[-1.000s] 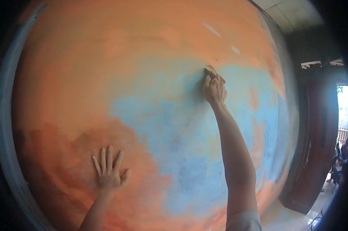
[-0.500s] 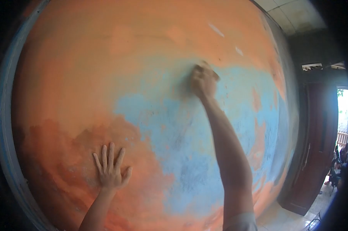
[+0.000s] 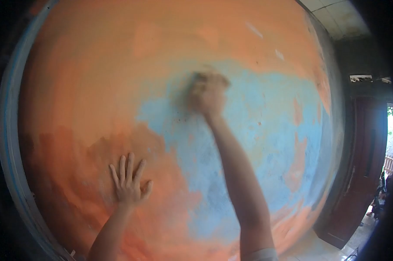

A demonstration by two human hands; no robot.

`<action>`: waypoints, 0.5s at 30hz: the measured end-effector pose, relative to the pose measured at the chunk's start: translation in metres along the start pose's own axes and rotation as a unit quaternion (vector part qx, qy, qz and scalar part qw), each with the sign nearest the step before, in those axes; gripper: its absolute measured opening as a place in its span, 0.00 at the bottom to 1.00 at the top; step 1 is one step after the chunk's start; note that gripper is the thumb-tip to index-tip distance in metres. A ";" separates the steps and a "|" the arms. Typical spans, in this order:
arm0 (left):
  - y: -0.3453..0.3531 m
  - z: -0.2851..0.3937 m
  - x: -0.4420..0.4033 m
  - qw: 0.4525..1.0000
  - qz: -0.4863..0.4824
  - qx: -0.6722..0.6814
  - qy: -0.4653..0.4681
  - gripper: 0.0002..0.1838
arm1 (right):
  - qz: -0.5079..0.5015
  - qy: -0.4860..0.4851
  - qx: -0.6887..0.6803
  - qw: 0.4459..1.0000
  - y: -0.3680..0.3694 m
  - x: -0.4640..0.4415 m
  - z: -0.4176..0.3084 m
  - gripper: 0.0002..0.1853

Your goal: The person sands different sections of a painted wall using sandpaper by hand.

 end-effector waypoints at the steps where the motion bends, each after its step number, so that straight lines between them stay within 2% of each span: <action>1: -0.002 0.000 0.001 1.000 0.004 -0.010 0.000 0.34 | 0.000 -0.148 -0.028 0.989 0.005 0.026 -0.059 0.17; 3: -0.001 -0.003 0.003 1.000 -0.001 -0.010 0.005 0.34 | 0.038 -0.252 -0.117 0.960 0.011 0.086 -0.134 0.18; 6: -0.001 -0.002 0.004 1.000 0.006 -0.012 0.017 0.34 | -0.013 -0.279 -0.131 0.951 -0.016 0.043 -0.094 0.20; 7: -0.001 -0.002 0.002 1.000 0.014 -0.009 0.014 0.34 | 0.045 -0.228 -0.067 0.970 -0.020 0.020 -0.043 0.19; 8: 0.004 -0.003 0.004 1.000 0.016 -0.015 0.015 0.34 | 0.009 -0.001 -0.071 0.997 -0.025 0.004 0.000 0.19; 9: 0.008 -0.001 0.005 1.000 0.018 -0.013 0.007 0.34 | 0.000 0.228 -0.068 0.971 -0.036 0.007 0.043 0.19; 11: 0.013 -0.005 0.012 1.000 0.009 -0.007 -0.003 0.35 | 0.096 0.103 0.124 0.982 -0.016 0.015 0.030 0.20; 13: 0.013 -0.003 0.009 1.000 0.006 -0.004 -0.007 0.35 | -0.014 0.062 -0.081 0.995 0.029 0.037 -0.042 0.20; 14: 0.013 -0.003 0.010 1.000 0.006 -0.004 -0.006 0.35 | 0.071 -0.153 -0.039 0.985 0.043 0.066 -0.108 0.19; 15: 0.013 -0.005 0.011 1.000 -0.001 -0.009 -0.001 0.35 | 0.041 -0.355 -0.036 0.933 0.051 0.104 -0.175 0.20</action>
Point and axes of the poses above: each hand's wrist, its own x-axis away from the middle knuckle, its own y-axis out of the palm, z = x × y, the point moved 10 cm from there along -x, towards the middle knuckle, and after that the axes turned 15 degrees about z, right-handed, at the moved point
